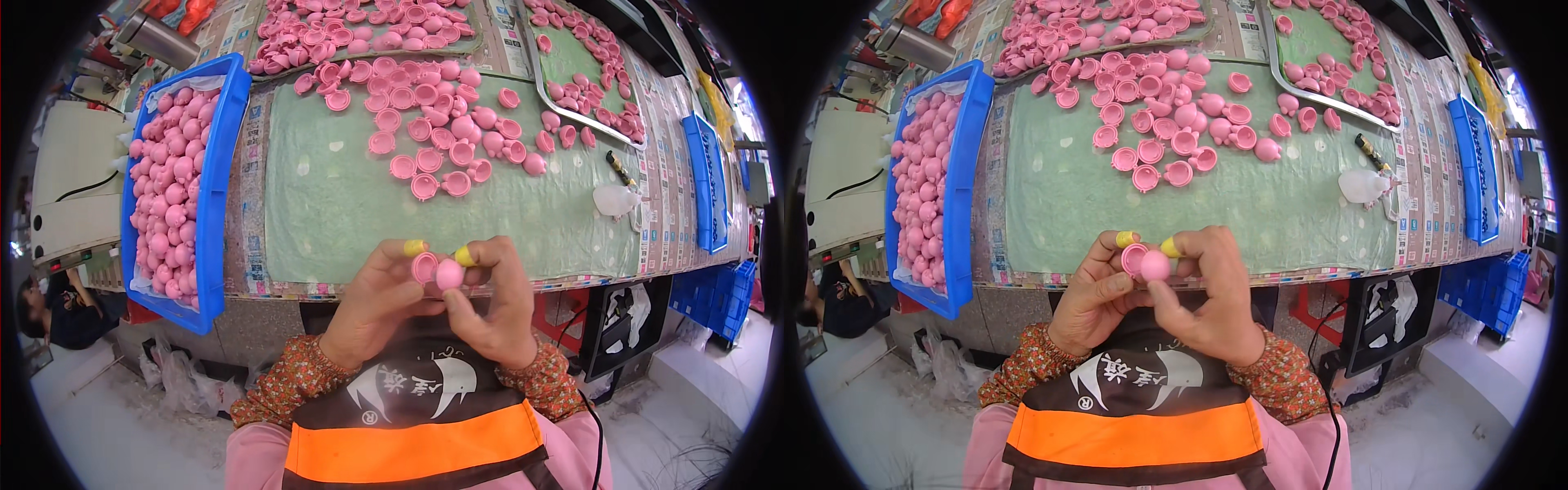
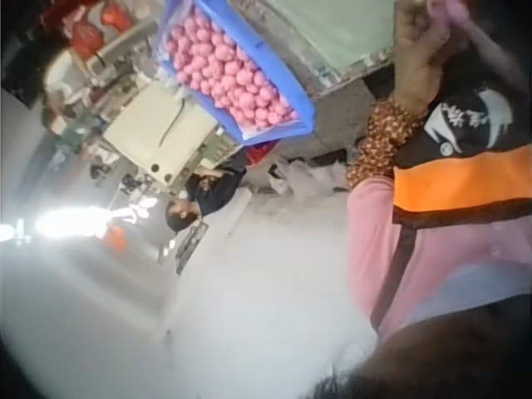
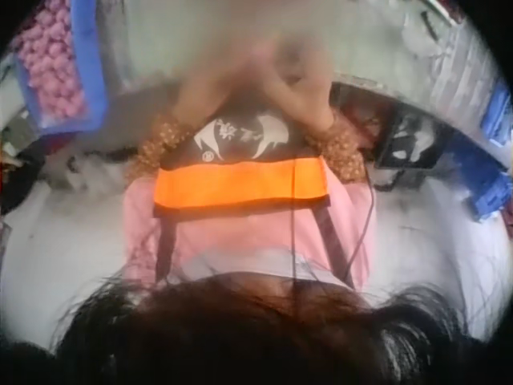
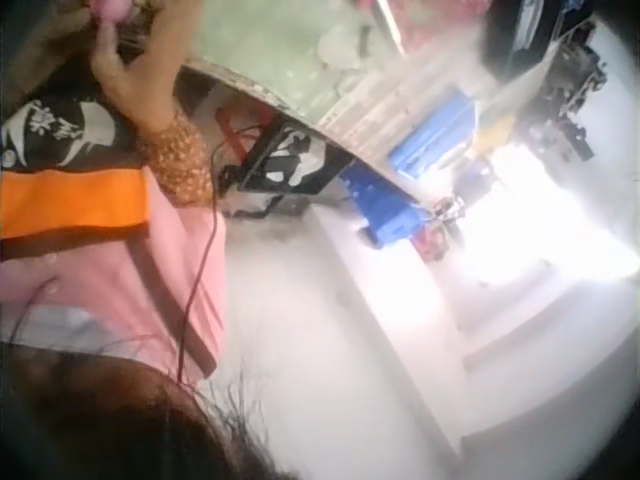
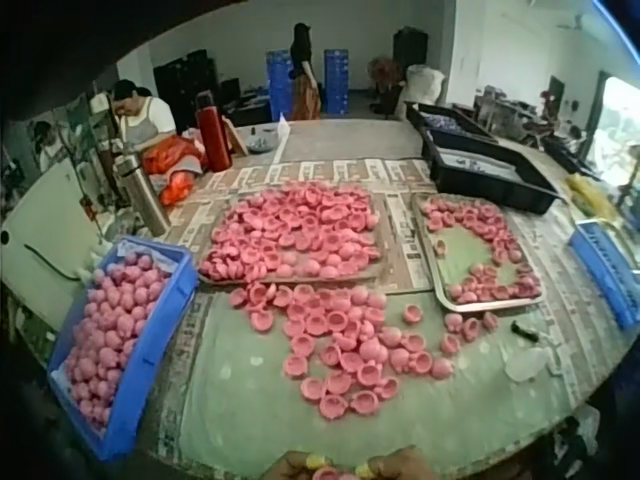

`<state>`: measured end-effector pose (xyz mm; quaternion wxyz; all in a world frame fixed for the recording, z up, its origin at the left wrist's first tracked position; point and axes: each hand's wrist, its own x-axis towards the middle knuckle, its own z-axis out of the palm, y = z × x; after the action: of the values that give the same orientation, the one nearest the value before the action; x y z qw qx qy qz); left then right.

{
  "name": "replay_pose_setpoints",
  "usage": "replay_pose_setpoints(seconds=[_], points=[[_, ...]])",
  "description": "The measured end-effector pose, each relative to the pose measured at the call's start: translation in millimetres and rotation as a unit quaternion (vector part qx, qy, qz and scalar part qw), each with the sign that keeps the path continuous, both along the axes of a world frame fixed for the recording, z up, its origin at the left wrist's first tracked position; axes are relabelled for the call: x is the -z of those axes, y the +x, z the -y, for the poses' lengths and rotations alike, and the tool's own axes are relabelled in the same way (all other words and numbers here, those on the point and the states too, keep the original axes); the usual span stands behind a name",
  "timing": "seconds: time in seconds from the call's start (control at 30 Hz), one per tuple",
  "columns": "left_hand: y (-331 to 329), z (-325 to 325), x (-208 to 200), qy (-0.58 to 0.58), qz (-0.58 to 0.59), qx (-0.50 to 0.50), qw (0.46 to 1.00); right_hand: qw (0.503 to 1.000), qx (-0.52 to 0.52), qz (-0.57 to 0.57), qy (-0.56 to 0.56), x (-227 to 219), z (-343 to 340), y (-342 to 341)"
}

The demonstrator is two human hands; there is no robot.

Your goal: The person applies adhesive to plastic toy halves with a squeeze bottle, presses the pieces together by hand to assemble small figures, and places the assembled figures into a container.

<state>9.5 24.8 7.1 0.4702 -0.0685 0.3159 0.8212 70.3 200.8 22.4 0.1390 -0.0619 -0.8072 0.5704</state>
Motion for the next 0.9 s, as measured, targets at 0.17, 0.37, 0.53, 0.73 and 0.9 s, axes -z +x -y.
replay_pose_setpoints(seconds=[0.17,0.37,0.53,0.73,0.9], points=[[4,0,1,0.003,-0.011,-0.001,1.0,0.999,-0.005,-0.018,0.026,0,8,2],[5,-4,1,0.02,-0.006,-0.022,1.0,1.0,-0.016,0.009,0.013,-1,8,3],[5,2,10,0.008,-0.025,-0.007,1.0,0.99,-0.061,0.065,-0.108,-1,-3,7],[5,1,7,-0.013,-0.065,0.001,0.998,0.985,-0.087,0.041,-0.146,13,-9,11],[3,5,3,-0.043,-0.078,0.05,0.995,0.995,-0.096,-0.01,-0.019,5,-15,4]])
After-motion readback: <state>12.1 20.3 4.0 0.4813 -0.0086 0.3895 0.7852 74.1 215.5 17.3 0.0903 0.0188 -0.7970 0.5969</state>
